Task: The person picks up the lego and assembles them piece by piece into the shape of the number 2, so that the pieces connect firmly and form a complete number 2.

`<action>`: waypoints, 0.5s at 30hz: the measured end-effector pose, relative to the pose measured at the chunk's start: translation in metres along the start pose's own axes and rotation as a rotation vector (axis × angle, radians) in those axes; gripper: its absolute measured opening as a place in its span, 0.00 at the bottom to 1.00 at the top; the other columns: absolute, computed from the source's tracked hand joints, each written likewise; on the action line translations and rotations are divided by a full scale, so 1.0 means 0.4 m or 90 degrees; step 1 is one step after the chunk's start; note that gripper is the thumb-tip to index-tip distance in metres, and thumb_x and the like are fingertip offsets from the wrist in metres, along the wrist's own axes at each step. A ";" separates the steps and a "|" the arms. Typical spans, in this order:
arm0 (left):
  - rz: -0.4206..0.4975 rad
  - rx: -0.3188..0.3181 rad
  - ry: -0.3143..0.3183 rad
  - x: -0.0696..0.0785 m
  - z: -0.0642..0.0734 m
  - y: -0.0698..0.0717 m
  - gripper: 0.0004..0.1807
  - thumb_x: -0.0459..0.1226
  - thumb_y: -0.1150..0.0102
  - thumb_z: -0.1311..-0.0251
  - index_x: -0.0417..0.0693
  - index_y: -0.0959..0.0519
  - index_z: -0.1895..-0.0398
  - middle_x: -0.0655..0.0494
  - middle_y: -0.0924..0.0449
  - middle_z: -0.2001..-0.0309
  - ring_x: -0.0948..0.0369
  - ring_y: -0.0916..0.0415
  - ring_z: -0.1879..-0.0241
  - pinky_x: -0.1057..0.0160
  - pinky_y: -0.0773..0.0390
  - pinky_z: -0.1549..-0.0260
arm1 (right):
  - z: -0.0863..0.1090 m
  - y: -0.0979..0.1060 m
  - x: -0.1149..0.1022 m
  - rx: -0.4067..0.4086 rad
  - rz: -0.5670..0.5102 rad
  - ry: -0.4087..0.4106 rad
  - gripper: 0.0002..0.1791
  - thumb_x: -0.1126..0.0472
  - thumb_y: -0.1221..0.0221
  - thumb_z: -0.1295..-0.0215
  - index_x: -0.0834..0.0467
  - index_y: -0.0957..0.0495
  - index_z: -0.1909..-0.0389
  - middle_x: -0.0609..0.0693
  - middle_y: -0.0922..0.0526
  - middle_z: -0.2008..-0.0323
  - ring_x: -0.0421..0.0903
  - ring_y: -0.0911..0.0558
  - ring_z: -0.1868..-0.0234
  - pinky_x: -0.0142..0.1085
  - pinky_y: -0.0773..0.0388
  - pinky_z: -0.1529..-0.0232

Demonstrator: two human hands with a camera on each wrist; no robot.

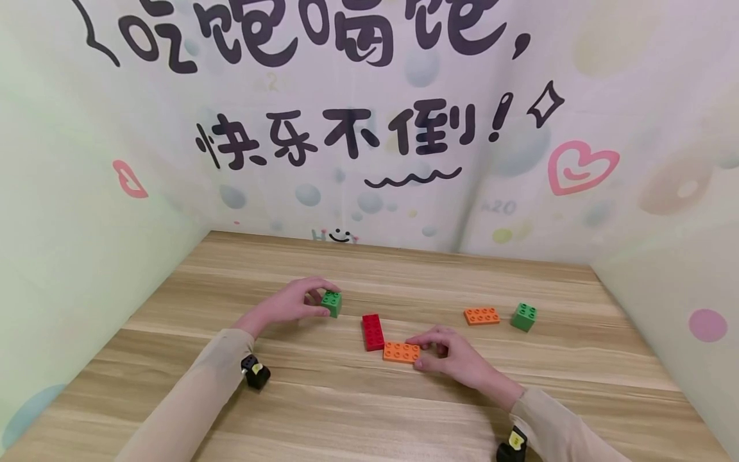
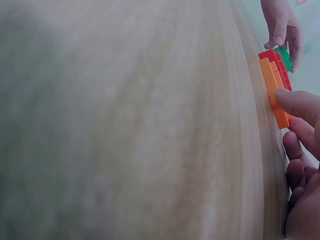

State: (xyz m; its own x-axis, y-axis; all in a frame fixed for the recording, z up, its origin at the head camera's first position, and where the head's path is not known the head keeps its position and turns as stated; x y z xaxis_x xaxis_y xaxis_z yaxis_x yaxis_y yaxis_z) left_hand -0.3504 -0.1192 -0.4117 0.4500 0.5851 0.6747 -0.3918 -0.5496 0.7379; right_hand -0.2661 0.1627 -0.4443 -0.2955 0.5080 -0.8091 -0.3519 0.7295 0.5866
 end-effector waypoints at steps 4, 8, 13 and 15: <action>0.010 -0.002 0.002 0.000 0.001 0.002 0.26 0.39 0.35 0.37 0.48 0.26 0.36 0.49 0.21 0.46 0.56 0.21 0.51 0.54 0.19 0.49 | 0.000 0.002 0.003 -0.001 -0.002 -0.005 0.21 0.53 0.31 0.41 0.47 0.18 0.45 0.51 0.24 0.60 0.42 0.35 0.67 0.29 0.38 0.68; 0.023 -0.003 0.002 -0.006 -0.002 0.002 0.25 0.37 0.36 0.37 0.47 0.26 0.36 0.48 0.20 0.48 0.56 0.21 0.52 0.55 0.19 0.51 | -0.001 0.003 0.004 -0.003 -0.008 -0.010 0.21 0.53 0.32 0.40 0.48 0.17 0.45 0.51 0.24 0.61 0.40 0.35 0.68 0.28 0.37 0.69; 0.029 0.001 0.003 -0.019 -0.006 -0.001 0.23 0.36 0.37 0.36 0.49 0.25 0.38 0.50 0.19 0.50 0.57 0.22 0.53 0.55 0.20 0.49 | -0.002 0.003 0.003 -0.006 -0.004 -0.013 0.20 0.54 0.32 0.40 0.49 0.17 0.45 0.51 0.24 0.62 0.41 0.35 0.68 0.28 0.38 0.69; 0.029 0.003 0.002 -0.022 -0.007 -0.001 0.22 0.36 0.37 0.36 0.50 0.24 0.38 0.50 0.19 0.50 0.57 0.21 0.53 0.55 0.20 0.48 | -0.002 0.003 0.002 -0.005 0.000 -0.013 0.20 0.54 0.32 0.40 0.48 0.17 0.46 0.51 0.24 0.62 0.41 0.35 0.68 0.29 0.38 0.69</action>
Point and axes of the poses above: each hand's wrist, its own z-axis away from the middle knuckle, its own y-axis out of the back of the hand, x = y × z, the point moved 8 cm from there along -z, towards the middle knuckle
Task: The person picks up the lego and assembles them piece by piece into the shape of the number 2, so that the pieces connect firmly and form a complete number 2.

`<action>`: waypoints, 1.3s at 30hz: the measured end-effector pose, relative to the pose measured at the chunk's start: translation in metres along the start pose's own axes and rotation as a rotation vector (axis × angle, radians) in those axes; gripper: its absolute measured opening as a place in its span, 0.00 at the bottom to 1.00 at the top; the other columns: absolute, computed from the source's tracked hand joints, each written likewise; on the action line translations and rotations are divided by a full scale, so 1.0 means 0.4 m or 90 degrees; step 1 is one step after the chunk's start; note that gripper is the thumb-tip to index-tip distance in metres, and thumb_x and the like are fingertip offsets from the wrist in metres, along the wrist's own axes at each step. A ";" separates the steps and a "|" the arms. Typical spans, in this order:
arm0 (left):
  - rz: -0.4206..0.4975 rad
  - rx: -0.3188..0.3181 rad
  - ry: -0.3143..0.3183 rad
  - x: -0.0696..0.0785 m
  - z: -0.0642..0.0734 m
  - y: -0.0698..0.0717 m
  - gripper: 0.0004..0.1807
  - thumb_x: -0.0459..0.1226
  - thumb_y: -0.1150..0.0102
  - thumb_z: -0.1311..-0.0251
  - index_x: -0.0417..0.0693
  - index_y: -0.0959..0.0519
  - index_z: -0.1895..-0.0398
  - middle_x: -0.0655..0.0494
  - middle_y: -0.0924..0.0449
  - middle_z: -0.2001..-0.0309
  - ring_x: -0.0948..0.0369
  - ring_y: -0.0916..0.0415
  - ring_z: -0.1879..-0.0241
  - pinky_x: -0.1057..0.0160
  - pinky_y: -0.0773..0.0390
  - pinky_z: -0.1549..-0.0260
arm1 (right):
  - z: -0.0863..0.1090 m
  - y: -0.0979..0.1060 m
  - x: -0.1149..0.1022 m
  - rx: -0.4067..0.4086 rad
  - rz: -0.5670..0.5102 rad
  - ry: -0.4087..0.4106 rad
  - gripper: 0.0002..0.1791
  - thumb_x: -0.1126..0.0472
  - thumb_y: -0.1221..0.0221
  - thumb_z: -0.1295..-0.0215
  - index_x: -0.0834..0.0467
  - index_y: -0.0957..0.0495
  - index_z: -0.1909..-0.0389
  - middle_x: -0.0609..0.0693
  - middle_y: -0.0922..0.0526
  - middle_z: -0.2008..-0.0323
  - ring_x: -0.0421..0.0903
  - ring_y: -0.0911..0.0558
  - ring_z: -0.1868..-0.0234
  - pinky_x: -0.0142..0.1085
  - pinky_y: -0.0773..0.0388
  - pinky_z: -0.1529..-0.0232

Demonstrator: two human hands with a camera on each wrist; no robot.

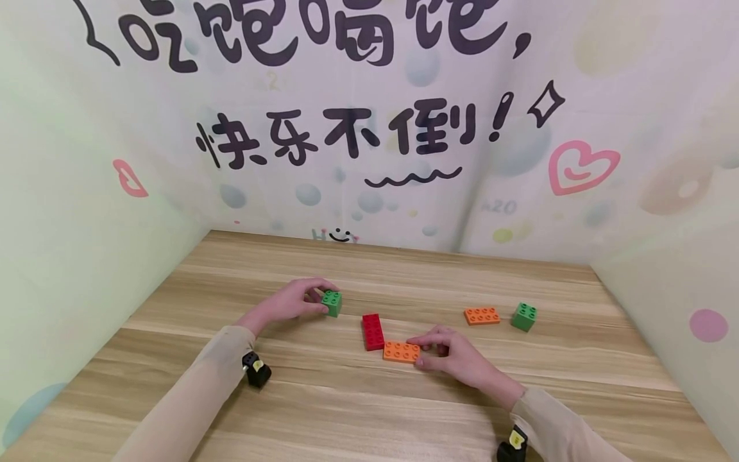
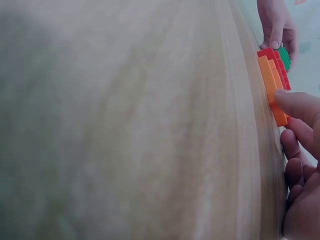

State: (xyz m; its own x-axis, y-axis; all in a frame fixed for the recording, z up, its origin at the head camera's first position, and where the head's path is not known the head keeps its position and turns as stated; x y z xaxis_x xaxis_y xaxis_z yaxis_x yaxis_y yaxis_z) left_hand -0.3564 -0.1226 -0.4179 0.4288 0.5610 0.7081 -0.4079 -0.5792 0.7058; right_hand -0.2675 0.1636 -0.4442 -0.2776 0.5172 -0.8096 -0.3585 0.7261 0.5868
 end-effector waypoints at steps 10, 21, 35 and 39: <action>0.010 0.003 0.017 0.001 -0.001 0.001 0.19 0.35 0.36 0.37 0.50 0.23 0.42 0.50 0.18 0.50 0.57 0.21 0.52 0.60 0.22 0.55 | -0.004 -0.001 0.003 0.009 0.029 0.008 0.19 0.53 0.31 0.41 0.47 0.16 0.47 0.48 0.24 0.63 0.40 0.35 0.68 0.29 0.38 0.69; 0.020 0.023 0.019 -0.002 -0.003 0.006 0.20 0.36 0.34 0.39 0.50 0.22 0.43 0.49 0.17 0.52 0.58 0.20 0.54 0.63 0.20 0.59 | -0.007 0.001 0.007 0.016 0.042 0.020 0.19 0.52 0.31 0.41 0.47 0.16 0.48 0.46 0.23 0.64 0.40 0.34 0.68 0.28 0.36 0.68; 0.038 0.033 0.026 0.019 0.007 0.005 0.21 0.38 0.32 0.41 0.51 0.21 0.44 0.50 0.17 0.54 0.59 0.20 0.57 0.63 0.20 0.59 | -0.005 0.000 0.004 0.012 0.044 0.014 0.19 0.52 0.31 0.41 0.47 0.16 0.48 0.47 0.24 0.64 0.40 0.34 0.69 0.29 0.37 0.68; 0.047 0.036 0.024 0.027 0.010 0.001 0.21 0.38 0.32 0.41 0.51 0.21 0.43 0.50 0.17 0.52 0.59 0.20 0.56 0.62 0.19 0.58 | -0.005 0.000 0.003 0.013 0.046 0.016 0.19 0.52 0.31 0.41 0.47 0.16 0.48 0.47 0.24 0.64 0.40 0.34 0.69 0.29 0.37 0.68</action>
Point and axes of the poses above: each hand's wrist, its own z-axis away from the middle knuckle, its own y-axis out of the back of the hand, x = y × z, the point moved 8 cm from there along -z, towards the middle knuckle
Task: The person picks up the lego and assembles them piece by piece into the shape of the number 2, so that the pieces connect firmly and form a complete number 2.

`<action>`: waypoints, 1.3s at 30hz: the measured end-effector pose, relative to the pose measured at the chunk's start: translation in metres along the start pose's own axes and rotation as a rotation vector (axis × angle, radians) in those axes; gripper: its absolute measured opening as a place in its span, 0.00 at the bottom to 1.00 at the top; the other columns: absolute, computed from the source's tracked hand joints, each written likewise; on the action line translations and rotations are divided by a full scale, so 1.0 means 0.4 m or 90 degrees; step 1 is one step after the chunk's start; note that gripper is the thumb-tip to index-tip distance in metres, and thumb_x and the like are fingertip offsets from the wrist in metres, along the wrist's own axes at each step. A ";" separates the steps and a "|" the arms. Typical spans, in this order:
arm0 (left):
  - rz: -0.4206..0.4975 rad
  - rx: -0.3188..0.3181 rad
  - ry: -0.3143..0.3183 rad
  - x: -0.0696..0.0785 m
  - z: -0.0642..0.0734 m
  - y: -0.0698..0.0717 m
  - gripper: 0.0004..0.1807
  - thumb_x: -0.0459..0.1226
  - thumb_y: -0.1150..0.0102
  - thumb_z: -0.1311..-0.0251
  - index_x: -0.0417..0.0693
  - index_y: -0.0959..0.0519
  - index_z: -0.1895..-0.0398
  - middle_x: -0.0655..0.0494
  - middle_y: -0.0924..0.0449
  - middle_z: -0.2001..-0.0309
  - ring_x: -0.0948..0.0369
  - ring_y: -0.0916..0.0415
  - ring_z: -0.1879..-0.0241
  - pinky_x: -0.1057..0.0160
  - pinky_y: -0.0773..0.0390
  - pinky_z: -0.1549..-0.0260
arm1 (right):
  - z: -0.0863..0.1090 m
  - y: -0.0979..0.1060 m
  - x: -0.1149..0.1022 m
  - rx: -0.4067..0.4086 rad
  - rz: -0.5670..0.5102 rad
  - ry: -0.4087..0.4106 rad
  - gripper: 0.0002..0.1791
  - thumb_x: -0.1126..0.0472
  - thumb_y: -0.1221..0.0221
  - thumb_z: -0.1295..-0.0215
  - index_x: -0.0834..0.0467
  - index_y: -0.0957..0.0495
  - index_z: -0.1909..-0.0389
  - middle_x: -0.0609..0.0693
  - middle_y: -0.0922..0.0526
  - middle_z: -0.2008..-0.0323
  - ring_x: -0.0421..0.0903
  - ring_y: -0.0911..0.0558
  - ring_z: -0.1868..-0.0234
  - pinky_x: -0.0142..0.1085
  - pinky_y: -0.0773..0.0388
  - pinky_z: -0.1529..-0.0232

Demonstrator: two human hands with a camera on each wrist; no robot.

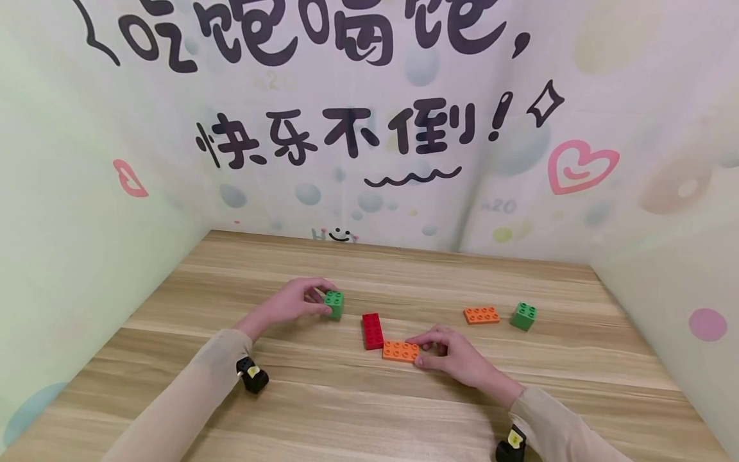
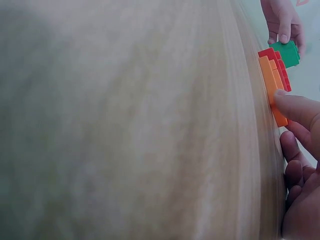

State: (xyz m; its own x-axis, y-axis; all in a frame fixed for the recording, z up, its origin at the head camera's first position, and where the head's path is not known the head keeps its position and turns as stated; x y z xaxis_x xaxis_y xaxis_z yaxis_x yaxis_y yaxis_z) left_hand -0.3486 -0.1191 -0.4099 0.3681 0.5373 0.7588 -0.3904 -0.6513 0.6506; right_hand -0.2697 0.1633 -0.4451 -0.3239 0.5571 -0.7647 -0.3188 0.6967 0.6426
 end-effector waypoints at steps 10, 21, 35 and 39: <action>0.006 0.006 -0.010 0.028 0.003 -0.014 0.21 0.37 0.32 0.41 0.50 0.21 0.43 0.50 0.17 0.50 0.60 0.20 0.57 0.61 0.17 0.54 | 0.000 -0.001 0.005 0.001 -0.010 -0.003 0.19 0.52 0.31 0.41 0.47 0.16 0.48 0.47 0.24 0.64 0.39 0.34 0.69 0.28 0.37 0.69; 0.026 0.005 -0.025 0.074 0.010 -0.033 0.20 0.39 0.32 0.41 0.47 0.21 0.46 0.49 0.18 0.51 0.60 0.20 0.57 0.61 0.17 0.55 | -0.001 -0.001 0.005 0.005 -0.017 0.004 0.19 0.53 0.31 0.41 0.47 0.16 0.48 0.48 0.24 0.64 0.39 0.34 0.69 0.28 0.37 0.69; 0.056 -0.009 -0.036 0.133 0.014 -0.076 0.18 0.39 0.30 0.42 0.49 0.21 0.49 0.52 0.18 0.54 0.61 0.21 0.59 0.64 0.17 0.58 | 0.000 -0.001 0.008 0.004 -0.007 -0.004 0.19 0.52 0.31 0.41 0.46 0.16 0.48 0.47 0.23 0.63 0.40 0.34 0.69 0.28 0.37 0.68; 0.050 -0.014 -0.048 0.146 0.015 -0.091 0.18 0.40 0.30 0.42 0.49 0.21 0.49 0.53 0.18 0.55 0.62 0.21 0.60 0.66 0.17 0.59 | 0.001 -0.001 0.006 0.004 -0.008 -0.004 0.19 0.52 0.31 0.41 0.47 0.16 0.48 0.47 0.23 0.63 0.40 0.34 0.69 0.29 0.37 0.68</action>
Point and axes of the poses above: each hand's wrist, its own z-axis away from the middle knuckle, its own y-axis out of the back of the hand, x = y × z, the point moved 8 cm from there along -z, towards the middle knuckle
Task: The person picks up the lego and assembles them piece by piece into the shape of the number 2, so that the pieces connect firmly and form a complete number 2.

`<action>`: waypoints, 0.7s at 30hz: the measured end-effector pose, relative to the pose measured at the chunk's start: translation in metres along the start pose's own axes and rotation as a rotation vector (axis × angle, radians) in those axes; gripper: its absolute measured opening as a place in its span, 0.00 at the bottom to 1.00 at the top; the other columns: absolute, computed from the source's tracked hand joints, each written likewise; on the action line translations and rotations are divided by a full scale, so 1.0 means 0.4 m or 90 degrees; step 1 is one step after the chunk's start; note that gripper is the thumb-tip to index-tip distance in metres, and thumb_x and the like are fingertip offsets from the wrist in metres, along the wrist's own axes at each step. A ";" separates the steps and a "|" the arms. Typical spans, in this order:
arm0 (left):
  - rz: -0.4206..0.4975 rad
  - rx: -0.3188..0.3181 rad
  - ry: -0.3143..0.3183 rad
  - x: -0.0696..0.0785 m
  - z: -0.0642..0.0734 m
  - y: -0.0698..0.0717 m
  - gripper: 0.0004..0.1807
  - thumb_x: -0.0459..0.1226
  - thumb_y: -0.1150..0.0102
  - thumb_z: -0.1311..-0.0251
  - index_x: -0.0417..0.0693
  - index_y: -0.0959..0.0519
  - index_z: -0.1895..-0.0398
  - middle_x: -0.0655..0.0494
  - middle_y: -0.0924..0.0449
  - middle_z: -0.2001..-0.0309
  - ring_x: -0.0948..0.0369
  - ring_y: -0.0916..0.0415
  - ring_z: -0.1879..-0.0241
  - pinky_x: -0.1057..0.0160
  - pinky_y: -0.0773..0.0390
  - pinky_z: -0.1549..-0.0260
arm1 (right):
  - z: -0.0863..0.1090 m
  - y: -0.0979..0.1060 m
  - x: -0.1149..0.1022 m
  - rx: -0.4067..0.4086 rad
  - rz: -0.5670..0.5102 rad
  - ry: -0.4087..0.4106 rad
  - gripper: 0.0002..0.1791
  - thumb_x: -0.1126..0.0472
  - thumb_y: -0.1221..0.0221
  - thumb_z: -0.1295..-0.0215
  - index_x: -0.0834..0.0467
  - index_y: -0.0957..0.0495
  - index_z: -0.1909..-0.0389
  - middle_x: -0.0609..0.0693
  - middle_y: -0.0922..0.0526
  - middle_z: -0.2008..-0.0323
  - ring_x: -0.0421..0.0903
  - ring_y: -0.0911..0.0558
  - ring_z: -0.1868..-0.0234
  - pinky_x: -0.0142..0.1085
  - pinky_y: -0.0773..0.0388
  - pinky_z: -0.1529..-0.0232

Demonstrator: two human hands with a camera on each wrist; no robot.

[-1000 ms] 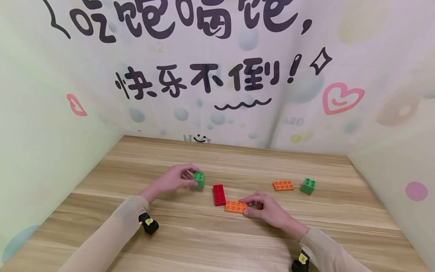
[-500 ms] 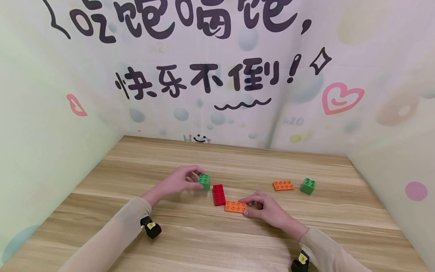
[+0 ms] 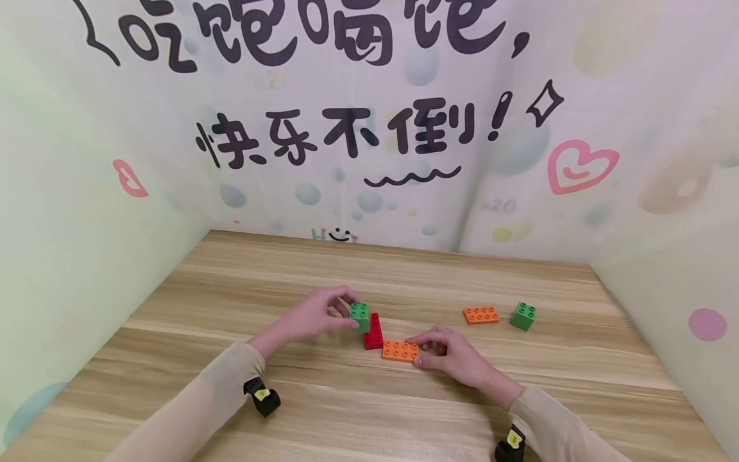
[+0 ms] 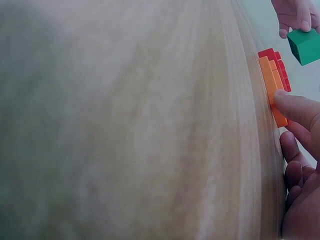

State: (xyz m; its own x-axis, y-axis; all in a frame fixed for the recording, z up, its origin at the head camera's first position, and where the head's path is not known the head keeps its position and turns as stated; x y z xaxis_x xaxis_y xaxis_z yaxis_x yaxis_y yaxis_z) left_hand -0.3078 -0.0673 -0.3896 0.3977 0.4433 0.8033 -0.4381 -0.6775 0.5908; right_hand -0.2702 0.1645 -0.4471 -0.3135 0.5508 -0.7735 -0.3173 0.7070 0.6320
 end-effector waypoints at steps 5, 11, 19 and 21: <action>0.011 -0.016 -0.005 0.009 0.000 -0.028 0.19 0.40 0.31 0.42 0.48 0.22 0.48 0.52 0.18 0.53 0.62 0.21 0.59 0.66 0.18 0.59 | 0.001 -0.001 -0.001 0.000 -0.003 -0.001 0.19 0.53 0.31 0.41 0.47 0.16 0.48 0.47 0.24 0.64 0.39 0.34 0.69 0.29 0.37 0.69; 0.022 -0.030 0.000 0.020 0.000 -0.057 0.18 0.40 0.31 0.41 0.49 0.22 0.48 0.53 0.18 0.53 0.62 0.22 0.58 0.64 0.18 0.57 | 0.001 -0.001 0.000 0.001 -0.001 -0.002 0.19 0.52 0.31 0.41 0.47 0.16 0.48 0.47 0.24 0.64 0.39 0.34 0.69 0.29 0.36 0.68; 0.015 -0.040 -0.020 0.023 -0.004 -0.078 0.18 0.40 0.31 0.42 0.50 0.21 0.49 0.54 0.18 0.56 0.64 0.21 0.60 0.67 0.18 0.58 | 0.000 -0.002 0.000 -0.002 -0.002 -0.004 0.19 0.52 0.31 0.41 0.47 0.16 0.48 0.48 0.23 0.63 0.40 0.34 0.68 0.29 0.37 0.68; 0.015 -0.041 -0.017 0.023 -0.004 -0.081 0.18 0.39 0.30 0.43 0.51 0.21 0.49 0.55 0.18 0.56 0.64 0.21 0.60 0.67 0.18 0.58 | 0.000 -0.001 -0.001 -0.002 -0.002 -0.003 0.19 0.52 0.32 0.41 0.47 0.16 0.48 0.48 0.23 0.63 0.40 0.34 0.68 0.29 0.37 0.68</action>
State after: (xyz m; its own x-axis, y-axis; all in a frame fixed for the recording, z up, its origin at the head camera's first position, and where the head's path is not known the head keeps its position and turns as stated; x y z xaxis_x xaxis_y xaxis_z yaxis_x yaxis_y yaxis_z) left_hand -0.2913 -0.0404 -0.4014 0.4074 0.4108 0.8156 -0.4982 -0.6485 0.5755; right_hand -0.2698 0.1640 -0.4472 -0.3081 0.5504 -0.7759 -0.3212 0.7075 0.6295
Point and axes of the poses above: each hand's wrist, its own z-axis away from the middle knuckle, its own y-axis out of the back of the hand, x = y × z, the point moved 8 cm from there along -z, towards the middle knuckle
